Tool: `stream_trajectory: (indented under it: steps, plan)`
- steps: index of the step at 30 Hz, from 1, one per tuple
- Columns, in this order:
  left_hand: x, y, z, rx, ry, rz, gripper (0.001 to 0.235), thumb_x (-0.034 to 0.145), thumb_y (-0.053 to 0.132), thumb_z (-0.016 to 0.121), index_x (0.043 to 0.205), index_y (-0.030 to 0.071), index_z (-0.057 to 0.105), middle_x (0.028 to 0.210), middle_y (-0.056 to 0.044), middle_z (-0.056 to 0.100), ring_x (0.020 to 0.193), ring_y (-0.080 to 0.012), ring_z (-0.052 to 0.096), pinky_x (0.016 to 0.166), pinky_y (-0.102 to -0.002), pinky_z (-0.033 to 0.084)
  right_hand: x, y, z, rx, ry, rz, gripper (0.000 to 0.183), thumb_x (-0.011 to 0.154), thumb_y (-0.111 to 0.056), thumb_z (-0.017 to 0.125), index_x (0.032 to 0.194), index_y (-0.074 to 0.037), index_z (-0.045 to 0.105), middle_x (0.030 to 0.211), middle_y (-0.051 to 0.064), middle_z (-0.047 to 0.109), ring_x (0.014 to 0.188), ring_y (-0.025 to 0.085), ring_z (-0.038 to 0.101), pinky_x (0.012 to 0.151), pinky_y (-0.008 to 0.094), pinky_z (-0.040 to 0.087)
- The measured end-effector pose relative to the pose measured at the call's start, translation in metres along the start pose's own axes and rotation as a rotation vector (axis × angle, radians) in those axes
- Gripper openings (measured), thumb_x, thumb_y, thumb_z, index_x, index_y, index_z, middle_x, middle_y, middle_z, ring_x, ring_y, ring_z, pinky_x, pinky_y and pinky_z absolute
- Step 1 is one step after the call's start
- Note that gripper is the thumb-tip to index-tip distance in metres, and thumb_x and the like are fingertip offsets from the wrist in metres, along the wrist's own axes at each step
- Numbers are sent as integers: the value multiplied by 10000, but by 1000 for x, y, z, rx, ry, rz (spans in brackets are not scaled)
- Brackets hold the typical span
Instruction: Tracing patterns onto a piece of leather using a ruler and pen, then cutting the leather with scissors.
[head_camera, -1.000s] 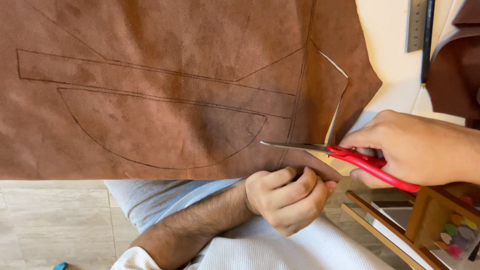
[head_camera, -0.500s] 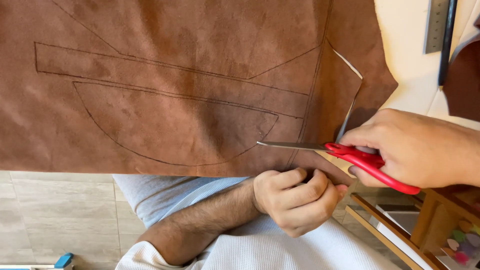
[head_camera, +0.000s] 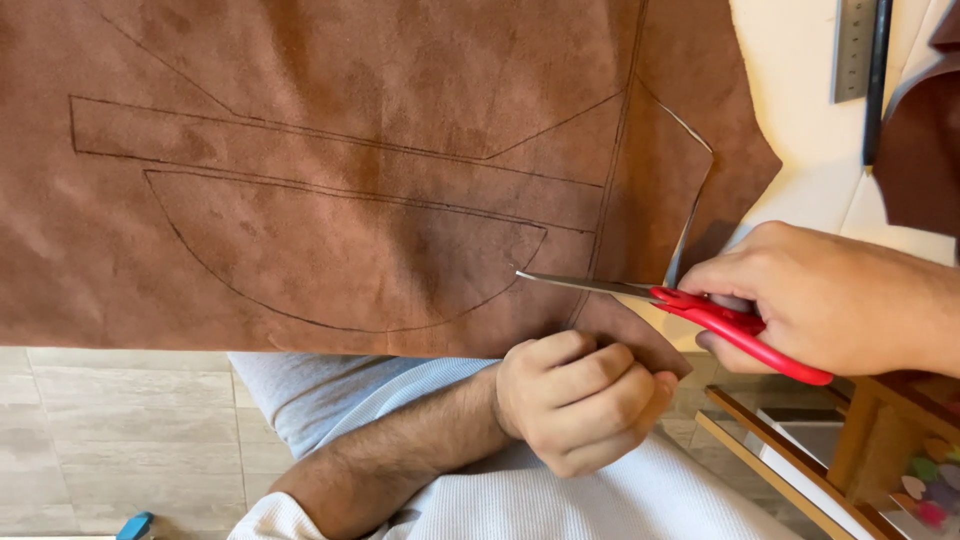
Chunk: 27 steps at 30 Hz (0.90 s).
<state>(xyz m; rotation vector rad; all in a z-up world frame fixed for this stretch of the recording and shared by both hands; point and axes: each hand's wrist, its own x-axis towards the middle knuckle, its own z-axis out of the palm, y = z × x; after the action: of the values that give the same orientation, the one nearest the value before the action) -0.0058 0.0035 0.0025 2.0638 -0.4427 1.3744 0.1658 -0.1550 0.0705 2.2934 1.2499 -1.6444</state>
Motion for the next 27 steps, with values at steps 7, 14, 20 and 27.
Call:
stream_trajectory:
  steps: [7,14,20,27]
  plan:
    - [13,20,-47,-333,-246,-604,187,1088,62,432,1064,-64,567,1134,-265,629,834,-398,663,744,-459,579,-13,-16,23,238,-16,143,28,689,-201,839,669,-210,822,453,-44,737,433,93,571,504,245,509]
    - [22,-3,-68,-214,-437,-998,242,1009,-8,435,1199,-2,585,989,-120,639,815,-263,636,752,-357,538,-34,-40,83,717,75,208,131,774,-238,822,812,-115,800,636,-9,826,534,106,776,519,251,599]
    - [21,-26,-63,-97,-783,-802,288,843,25,506,1101,66,627,938,-81,544,691,-299,575,439,-438,442,-22,-76,124,1139,260,167,152,754,-71,714,877,-8,776,600,117,828,507,170,774,488,283,626]
    - [10,-46,-57,-10,-1077,-661,375,956,446,723,854,122,567,746,-24,607,524,-325,604,370,-482,439,-2,-108,147,1304,477,138,182,808,-36,721,980,14,757,560,119,766,450,189,701,475,308,606]
